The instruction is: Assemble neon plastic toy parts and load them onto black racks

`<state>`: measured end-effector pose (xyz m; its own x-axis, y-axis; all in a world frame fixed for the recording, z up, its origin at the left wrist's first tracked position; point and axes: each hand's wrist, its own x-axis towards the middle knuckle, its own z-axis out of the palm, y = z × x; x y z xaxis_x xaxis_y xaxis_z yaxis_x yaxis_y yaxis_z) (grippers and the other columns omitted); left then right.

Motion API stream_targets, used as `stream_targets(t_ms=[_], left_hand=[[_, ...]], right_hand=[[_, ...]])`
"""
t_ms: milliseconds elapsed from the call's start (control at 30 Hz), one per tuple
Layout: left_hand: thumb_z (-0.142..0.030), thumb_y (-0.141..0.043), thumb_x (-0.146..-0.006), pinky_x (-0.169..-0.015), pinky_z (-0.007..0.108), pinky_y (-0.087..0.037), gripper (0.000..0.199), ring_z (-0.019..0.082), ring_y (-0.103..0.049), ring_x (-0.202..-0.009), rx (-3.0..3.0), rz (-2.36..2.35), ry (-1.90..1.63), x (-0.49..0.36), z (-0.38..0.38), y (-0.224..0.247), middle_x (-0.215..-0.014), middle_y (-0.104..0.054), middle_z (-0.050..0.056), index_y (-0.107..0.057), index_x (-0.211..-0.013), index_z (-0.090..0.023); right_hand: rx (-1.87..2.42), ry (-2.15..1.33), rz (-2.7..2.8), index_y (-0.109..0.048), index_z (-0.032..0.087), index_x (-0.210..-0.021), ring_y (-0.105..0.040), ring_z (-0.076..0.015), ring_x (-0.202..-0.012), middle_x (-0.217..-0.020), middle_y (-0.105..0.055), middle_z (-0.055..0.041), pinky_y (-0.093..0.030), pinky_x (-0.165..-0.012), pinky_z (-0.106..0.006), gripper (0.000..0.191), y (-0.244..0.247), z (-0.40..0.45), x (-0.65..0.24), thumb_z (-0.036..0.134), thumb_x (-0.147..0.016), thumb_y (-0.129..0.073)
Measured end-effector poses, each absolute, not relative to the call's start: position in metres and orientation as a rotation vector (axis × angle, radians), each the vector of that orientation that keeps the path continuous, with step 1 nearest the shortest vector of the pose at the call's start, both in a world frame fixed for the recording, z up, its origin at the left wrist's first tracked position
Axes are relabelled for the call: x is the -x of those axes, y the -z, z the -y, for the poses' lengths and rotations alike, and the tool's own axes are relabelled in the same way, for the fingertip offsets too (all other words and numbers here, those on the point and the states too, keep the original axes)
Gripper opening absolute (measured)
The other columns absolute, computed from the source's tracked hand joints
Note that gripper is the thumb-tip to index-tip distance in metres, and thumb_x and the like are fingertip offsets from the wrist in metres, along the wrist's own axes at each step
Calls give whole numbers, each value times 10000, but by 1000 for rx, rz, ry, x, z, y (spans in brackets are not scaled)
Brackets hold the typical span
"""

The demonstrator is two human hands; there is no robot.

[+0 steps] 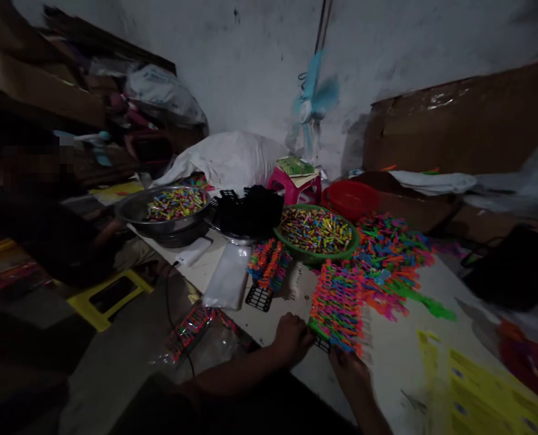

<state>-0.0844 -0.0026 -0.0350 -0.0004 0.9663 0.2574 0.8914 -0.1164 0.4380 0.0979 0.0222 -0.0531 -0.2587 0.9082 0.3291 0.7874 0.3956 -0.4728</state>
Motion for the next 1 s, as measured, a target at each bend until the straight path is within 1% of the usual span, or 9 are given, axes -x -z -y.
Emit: stream_targets(t_ms=[100,300,533,633,733,800,867,933,1000], left_hand=[[-469,-550,-764,-659,296,-342,310,184,-533,-739,-2115,-1956,-745,88,9,33,-724,-619,59,-639,-743,-172],[-312,-478,-825,-675,278,-360,260,169,-555,-735,-2119,-1865,-707,87,3,29,-689,-629,70,-635,-690,-156],[-368,-499,-800,-640,265,-409,267,173,-587,-697,-2008,-1746,-627,110,12,19,-688,-664,57,-662,-697,-183],[-348,-433,-827,-680,271,-436,263,167,-591,-735,-1872,-1958,-966,174,22,6,-791,-672,50,-655,-819,-208],[-343,-358,-846,-836,364,-405,341,227,-556,-920,-1667,-2508,-1282,249,19,-3,-950,-632,130,-605,-958,-137],[-392,-392,-821,-890,442,-354,427,307,-457,-1093,-1552,-2800,-1044,284,12,-3,-1113,-550,211,-552,-1051,-70],[-390,-382,-820,-866,493,-343,428,354,-422,-1110,-1546,-2842,-600,300,4,1,-1120,-532,230,-548,-1035,-59],[-300,-357,-831,-834,475,-355,342,350,-439,-1077,-1651,-2737,-256,303,-1,5,-1090,-548,207,-565,-992,-82],[-192,-360,-810,-799,414,-371,280,315,-474,-1024,-1717,-2656,-105,301,-2,5,-1053,-565,183,-577,-963,-102]], right_hand=[[1549,-201,2181,-654,221,-568,-587,-172,-499,-533,-638,-45,-400,-464,-248,413,52,-16,-101,447,-766,-371],[1728,-270,2131,-668,222,-623,-587,-158,-539,-541,-631,-27,-399,-491,-229,310,44,-15,-93,372,-742,-424],[1832,-372,2142,-679,219,-686,-624,-168,-611,-640,-664,-30,-449,-552,-232,238,30,-2,-99,326,-737,-472],[1731,-544,2109,-678,237,-873,-644,-185,-744,-820,-694,-29,-491,-636,-254,263,27,24,-124,324,-732,-473],[1582,-885,2073,-645,224,-1011,-635,-198,-864,-977,-683,-40,-511,-732,-286,354,21,42,-152,342,-706,-509],[1517,-1064,2038,-643,211,-1027,-627,-215,-911,-1025,-671,-49,-510,-780,-313,402,16,42,-166,353,-660,-561],[1518,-1123,1980,-667,200,-966,-634,-232,-898,-994,-683,-63,-508,-793,-339,375,13,35,-176,365,-646,-560],[1584,-1060,1888,-687,198,-877,-646,-244,-856,-923,-700,-76,-505,-789,-362,325,13,24,-181,377,-662,-521],[1633,-972,1780,-689,205,-822,-653,-250,-817,-872,-709,-75,-505,-777,-375,301,14,15,-183,376,-659,-502]])
